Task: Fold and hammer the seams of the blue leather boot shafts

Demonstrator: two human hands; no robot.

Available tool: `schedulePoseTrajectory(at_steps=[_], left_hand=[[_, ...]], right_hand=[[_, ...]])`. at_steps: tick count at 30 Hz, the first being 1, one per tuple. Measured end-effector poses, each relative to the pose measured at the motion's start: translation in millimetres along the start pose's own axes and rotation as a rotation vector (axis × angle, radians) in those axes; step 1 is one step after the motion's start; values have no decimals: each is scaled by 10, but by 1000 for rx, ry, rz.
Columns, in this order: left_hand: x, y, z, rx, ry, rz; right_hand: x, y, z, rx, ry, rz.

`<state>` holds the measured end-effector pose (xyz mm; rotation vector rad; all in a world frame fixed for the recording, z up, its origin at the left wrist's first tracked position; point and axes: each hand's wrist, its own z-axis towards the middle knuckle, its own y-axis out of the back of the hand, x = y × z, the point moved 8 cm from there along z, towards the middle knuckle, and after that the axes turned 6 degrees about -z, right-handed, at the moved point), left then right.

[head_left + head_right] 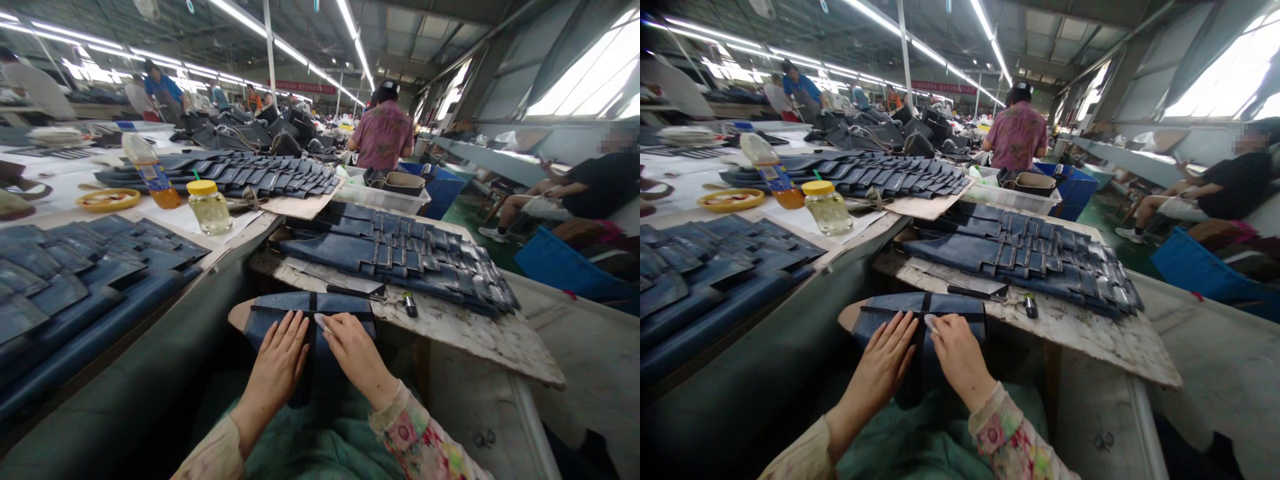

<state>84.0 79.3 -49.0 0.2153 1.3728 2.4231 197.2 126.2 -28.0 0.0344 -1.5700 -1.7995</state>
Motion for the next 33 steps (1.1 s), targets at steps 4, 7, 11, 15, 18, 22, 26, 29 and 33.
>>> schedulePoseTrajectory(at_steps=[4, 7, 11, 15, 18, 22, 26, 29, 33], left_hand=[[40, 29, 9, -21, 47, -67], [99, 55, 112, -11, 118, -118], [187, 43, 324, 97, 227, -207], [186, 14, 429, 166, 182, -293], [172, -13, 391, 157, 94, -322], [147, -29, 311, 105, -25, -292], [109, -27, 298, 67, -88, -264], [98, -30, 333, 73, -81, -253], [104, -12, 381, 83, -57, -250]], right_hand=[[-5, 20, 80, 73, 54, 28], [15, 32, 178, 192, 131, 0], [39, 44, 305, 320, 220, -47], [45, 41, 353, 347, 226, -39], [58, 37, 332, 324, 227, -86], [78, 11, 285, 285, 218, -94], [106, -16, 260, 197, 196, -155], [124, -69, 282, 203, 172, -242], [143, -120, 347, 224, 173, -332]])
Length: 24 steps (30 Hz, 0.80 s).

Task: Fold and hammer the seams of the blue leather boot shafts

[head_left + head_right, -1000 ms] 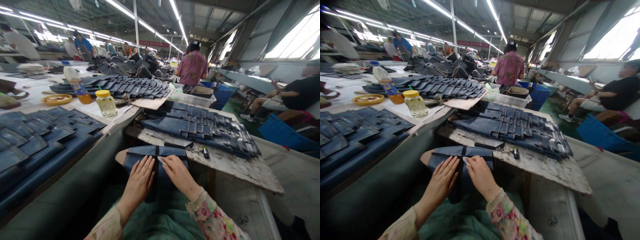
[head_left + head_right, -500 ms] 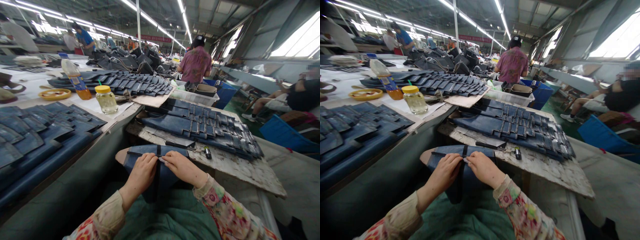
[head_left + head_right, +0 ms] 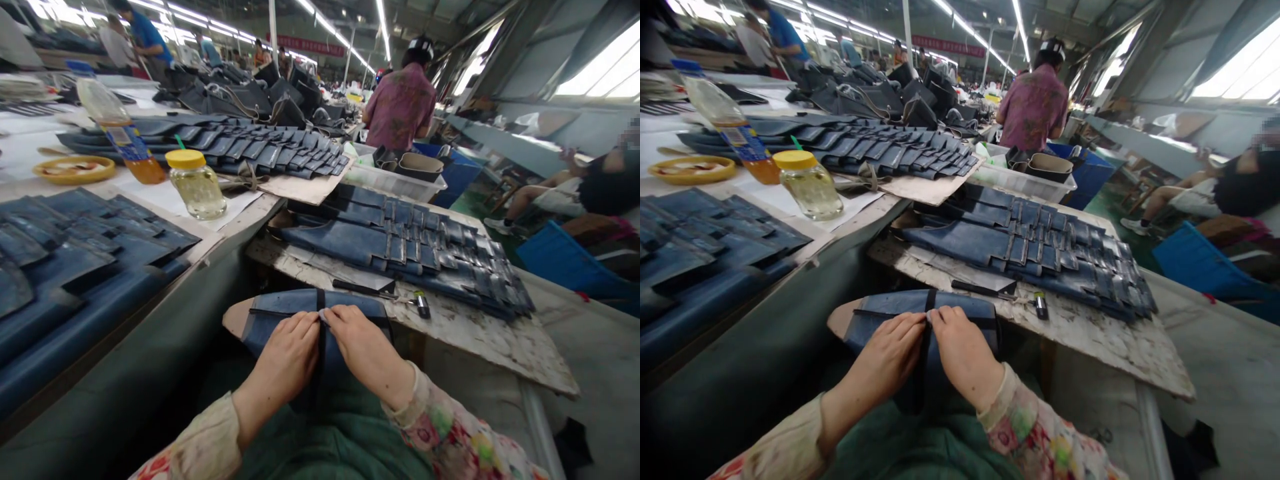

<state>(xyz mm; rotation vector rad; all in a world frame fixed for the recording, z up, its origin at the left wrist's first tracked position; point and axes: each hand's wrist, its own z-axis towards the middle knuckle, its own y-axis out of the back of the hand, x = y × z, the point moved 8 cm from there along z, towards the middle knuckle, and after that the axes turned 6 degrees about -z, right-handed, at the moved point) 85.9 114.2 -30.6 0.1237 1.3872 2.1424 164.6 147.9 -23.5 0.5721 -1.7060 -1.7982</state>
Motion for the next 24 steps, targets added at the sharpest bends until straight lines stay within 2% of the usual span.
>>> schedulePoseTrajectory(at_steps=[8, 12, 18, 21, 24], left_hand=[[37, 2, -59, 26, 50, -31], [20, -9, -70, 29, 77, -62], [68, 33, -98, -52, 117, -44], [126, 44, -148, -75, 153, -7], [159, 48, -195, -73, 165, 14]], right_hand=[[6, -44, -84, -120, -14, -80], [-128, -20, -260, -112, -32, -124], [-400, 118, -464, -118, -3, -64], [-362, 168, -409, -116, 26, -7], [-183, 248, -267, -130, 71, 51]])
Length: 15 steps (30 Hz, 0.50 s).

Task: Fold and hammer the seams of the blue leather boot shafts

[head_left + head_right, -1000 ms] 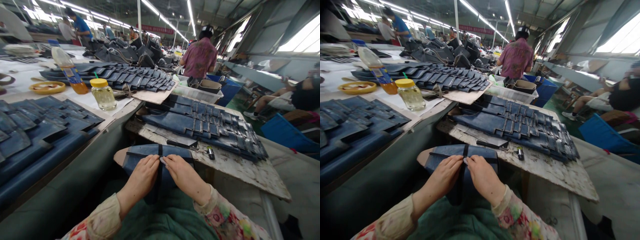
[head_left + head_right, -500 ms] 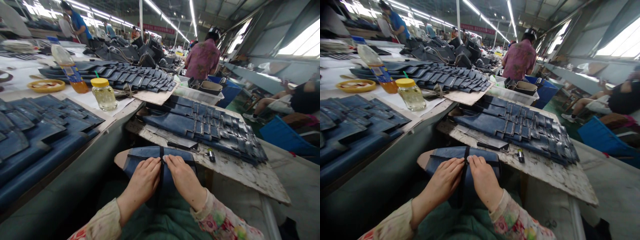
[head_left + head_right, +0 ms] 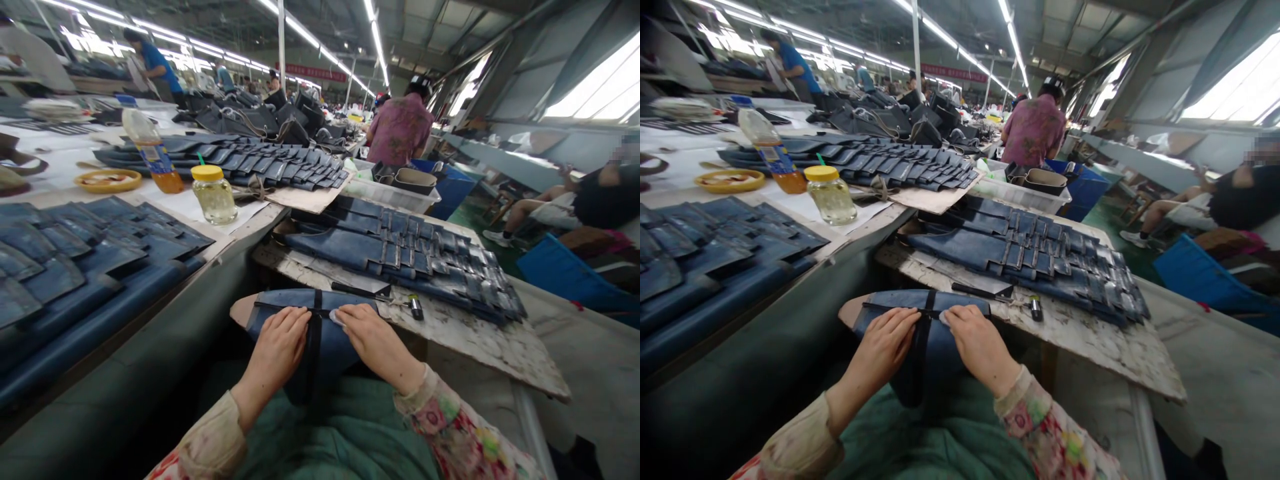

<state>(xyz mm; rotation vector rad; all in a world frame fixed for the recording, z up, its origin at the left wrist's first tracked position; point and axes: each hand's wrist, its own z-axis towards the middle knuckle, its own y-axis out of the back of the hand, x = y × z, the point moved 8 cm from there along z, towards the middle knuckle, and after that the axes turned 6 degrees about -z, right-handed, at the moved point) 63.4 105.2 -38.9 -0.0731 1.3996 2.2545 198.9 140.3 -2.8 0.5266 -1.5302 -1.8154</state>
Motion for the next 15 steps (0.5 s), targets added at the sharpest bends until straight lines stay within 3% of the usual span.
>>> schedulePoseTrajectory(at_steps=[4, 11, 15], left_hand=[[28, 22, -22, 6, -3, 8], [106, 73, -62, -12, -6, 26], [222, 125, -122, -16, -7, 62]], right_hand=[[216, 57, 209, -39, 65, 33], [334, -289, 348, 23, 113, 30], [439, -350, 456, 36, 140, 24]])
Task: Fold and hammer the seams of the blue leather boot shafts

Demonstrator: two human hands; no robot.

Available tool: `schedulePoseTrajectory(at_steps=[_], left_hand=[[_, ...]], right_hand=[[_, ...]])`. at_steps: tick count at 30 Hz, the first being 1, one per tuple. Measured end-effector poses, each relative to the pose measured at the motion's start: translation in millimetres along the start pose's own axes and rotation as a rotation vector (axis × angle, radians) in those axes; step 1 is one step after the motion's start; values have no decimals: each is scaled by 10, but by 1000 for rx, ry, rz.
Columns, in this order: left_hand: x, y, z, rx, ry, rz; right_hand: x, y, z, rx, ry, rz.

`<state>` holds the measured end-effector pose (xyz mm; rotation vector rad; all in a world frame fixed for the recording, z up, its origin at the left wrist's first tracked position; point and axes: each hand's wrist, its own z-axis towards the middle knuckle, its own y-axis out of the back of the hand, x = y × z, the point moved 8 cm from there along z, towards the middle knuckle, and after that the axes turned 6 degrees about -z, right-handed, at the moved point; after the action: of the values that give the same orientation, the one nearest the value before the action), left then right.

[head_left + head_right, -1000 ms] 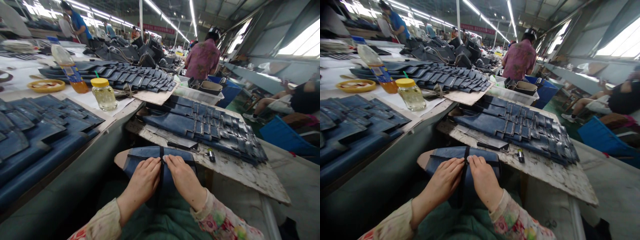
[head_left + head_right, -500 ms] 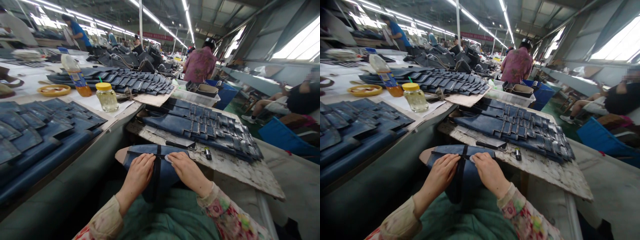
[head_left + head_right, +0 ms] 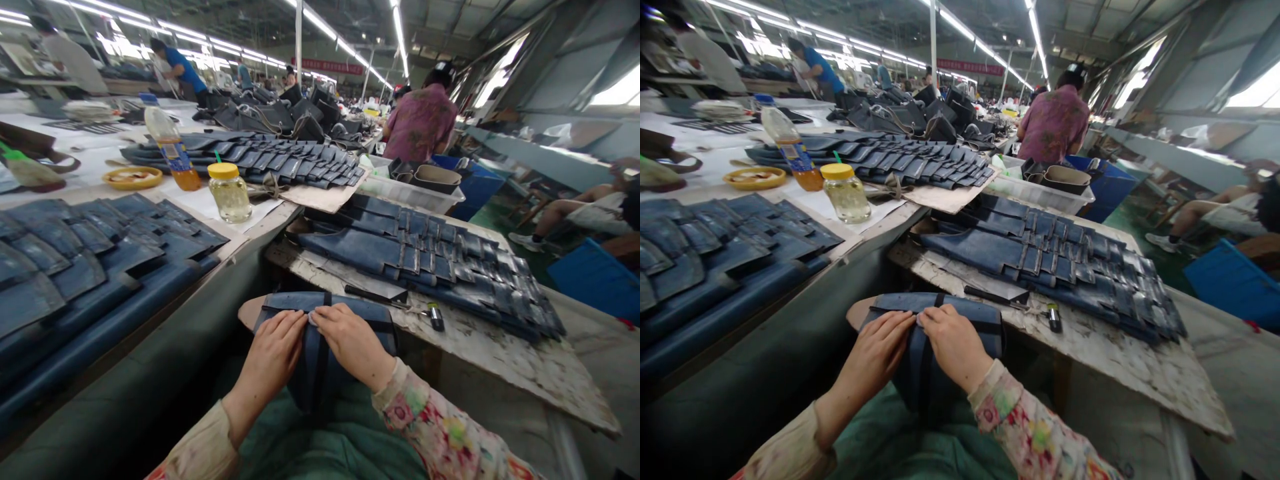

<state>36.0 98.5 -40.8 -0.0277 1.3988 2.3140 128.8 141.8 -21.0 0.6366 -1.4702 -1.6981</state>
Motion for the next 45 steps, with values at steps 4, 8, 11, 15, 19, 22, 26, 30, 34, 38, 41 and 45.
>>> schedulePoseTrajectory(at_steps=[4, 8, 11, 15, 19, 22, 26, 30, 34, 38, 41, 45], left_hand=[[143, 66, -54, -27, 3, 56], [298, 110, -119, -31, 34, 107], [421, 153, -177, -39, 71, 116], [572, 220, -236, -48, 134, 98], [676, 283, -271, -71, 220, 105], [647, 292, -264, -76, 233, 100], [525, 264, -211, -58, 223, 90], [464, 238, -173, -18, 225, 98], [460, 215, -173, 17, 221, 112], [454, 213, -165, 34, 215, 130], [476, 253, -78, 74, 217, 133], [455, 228, 354, 198, 170, 94]], right_hand=[[91, -23, 159, 2, 10, -10], [207, -83, 306, 3, 39, -44], [306, -127, 402, 1, 56, -66], [445, -192, 536, 13, 71, -84], [549, -247, 641, 31, 74, -91], [563, -237, 640, 25, 66, -97], [478, -166, 499, 21, 66, -127], [265, -62, 209, 24, 78, -180], [-35, 36, -134, 23, 38, -222], [-184, 86, -378, 5, -11, -218], [-220, 114, -494, -32, -71, -160], [-266, 142, -639, -77, -175, -80]])
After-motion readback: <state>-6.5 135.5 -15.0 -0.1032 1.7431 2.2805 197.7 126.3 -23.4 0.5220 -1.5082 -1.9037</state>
